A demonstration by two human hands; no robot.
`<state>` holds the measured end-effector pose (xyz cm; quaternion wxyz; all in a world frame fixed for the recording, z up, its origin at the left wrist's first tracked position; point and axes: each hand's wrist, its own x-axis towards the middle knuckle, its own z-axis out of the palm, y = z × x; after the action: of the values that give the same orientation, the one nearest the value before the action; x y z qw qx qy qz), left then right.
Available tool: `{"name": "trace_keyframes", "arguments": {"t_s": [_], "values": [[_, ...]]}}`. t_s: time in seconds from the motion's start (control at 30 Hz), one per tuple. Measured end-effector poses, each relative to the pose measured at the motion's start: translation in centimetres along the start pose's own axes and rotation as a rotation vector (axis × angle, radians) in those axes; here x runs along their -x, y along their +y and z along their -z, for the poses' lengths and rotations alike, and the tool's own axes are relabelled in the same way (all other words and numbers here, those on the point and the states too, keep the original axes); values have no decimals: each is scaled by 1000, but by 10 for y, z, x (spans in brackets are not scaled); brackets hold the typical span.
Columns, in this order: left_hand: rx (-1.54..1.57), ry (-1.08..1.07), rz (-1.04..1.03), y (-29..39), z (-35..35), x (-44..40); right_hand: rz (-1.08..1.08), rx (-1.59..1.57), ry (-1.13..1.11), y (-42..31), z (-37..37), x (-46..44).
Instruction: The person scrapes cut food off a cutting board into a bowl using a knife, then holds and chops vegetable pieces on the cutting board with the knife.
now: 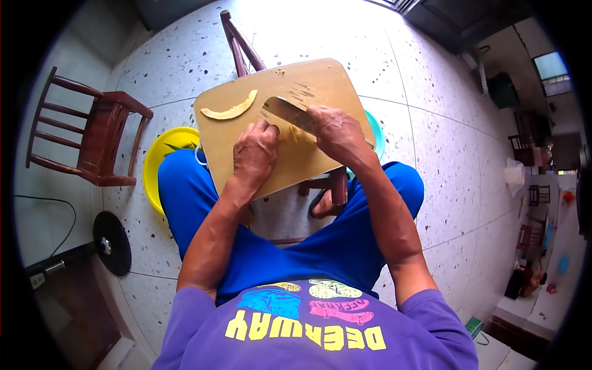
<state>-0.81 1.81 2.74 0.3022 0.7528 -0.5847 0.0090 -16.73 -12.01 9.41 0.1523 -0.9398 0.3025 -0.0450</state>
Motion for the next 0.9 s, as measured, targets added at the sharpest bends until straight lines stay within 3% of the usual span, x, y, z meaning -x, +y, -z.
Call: {"name": "trace_keyframes", "arguments": {"t_s": [0.23, 0.33, 0.9], "values": [[-4, -26, 16, -1, 1, 0, -38, -12, -61, -1, 2, -5], [-11, -29, 27, -2, -1, 0, 7, -9, 23, -1, 1, 0], [13, -36, 32, -3, -1, 0, 5, -64, 47, -10, 4, 4]]}}
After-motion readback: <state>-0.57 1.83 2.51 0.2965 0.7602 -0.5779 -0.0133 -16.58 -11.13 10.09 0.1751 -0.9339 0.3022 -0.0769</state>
